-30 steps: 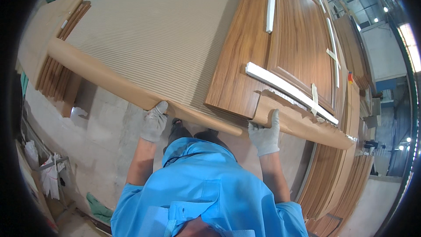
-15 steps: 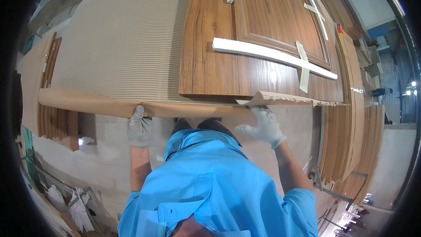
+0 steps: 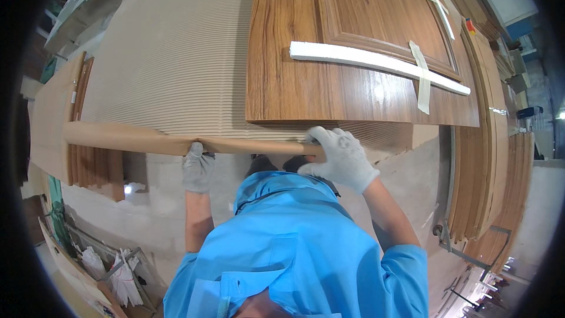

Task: The person wraps a large wooden panel with corrugated cardboard, folds the edges, and secures them with packing tape. A coworker assists by holding the panel and applying tape at times.

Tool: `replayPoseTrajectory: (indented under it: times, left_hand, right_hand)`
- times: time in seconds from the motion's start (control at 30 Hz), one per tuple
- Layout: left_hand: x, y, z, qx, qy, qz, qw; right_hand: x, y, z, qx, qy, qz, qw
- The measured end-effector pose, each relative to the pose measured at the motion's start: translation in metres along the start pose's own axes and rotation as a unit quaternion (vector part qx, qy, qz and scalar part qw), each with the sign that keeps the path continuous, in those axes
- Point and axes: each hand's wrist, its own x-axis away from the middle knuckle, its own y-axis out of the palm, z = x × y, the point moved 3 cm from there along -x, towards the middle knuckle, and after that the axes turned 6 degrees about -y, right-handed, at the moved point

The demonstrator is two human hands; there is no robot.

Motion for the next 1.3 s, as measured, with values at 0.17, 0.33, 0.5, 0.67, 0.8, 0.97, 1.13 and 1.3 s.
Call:
replayPoseTrajectory:
  times: [0.17, 0.33, 0.5, 0.67, 0.8, 0.97, 1.13, 1.3]
  left_hand:
    - [0.008, 0.009, 0.018, -0.042, 0.001, -0.064, 0.997]
    - [0.016, 0.038, 0.111, -0.05, 0.128, 0.077, 0.987]
    - [0.004, 0.032, 0.224, -0.112, 0.221, 0.212, 0.946]
    - [0.007, 0.013, 0.28, -0.188, 0.232, 0.218, 0.929]
    - [0.023, 0.065, 0.29, -0.278, 0.316, 0.131, 0.898]
    - [0.039, 0.143, 0.282, -0.205, 0.328, 0.124, 0.914]
    - [0.076, 0.18, 0.269, -0.243, 0.425, 0.096, 0.867]
    - [0.108, 0.212, 0.245, -0.357, 0.529, 0.082, 0.766]
  right_hand:
    - [-0.023, 0.014, -0.008, -0.006, -0.152, -0.007, 0.988]
    - [-0.005, 0.026, -0.021, 0.064, -0.223, 0.061, 0.971]
    - [0.003, 0.035, -0.027, 0.097, -0.249, 0.093, 0.959]
    - [0.0, 0.041, -0.022, 0.094, -0.239, 0.087, 0.963]
    - [0.001, 0.044, -0.011, 0.067, -0.201, 0.058, 0.976]
    - [0.006, 0.051, -0.001, 0.079, -0.186, 0.033, 0.979]
    - [0.006, 0.063, -0.006, 0.102, -0.178, -0.024, 0.978]
    - [0.012, 0.041, -0.017, 0.069, -0.198, -0.074, 0.975]
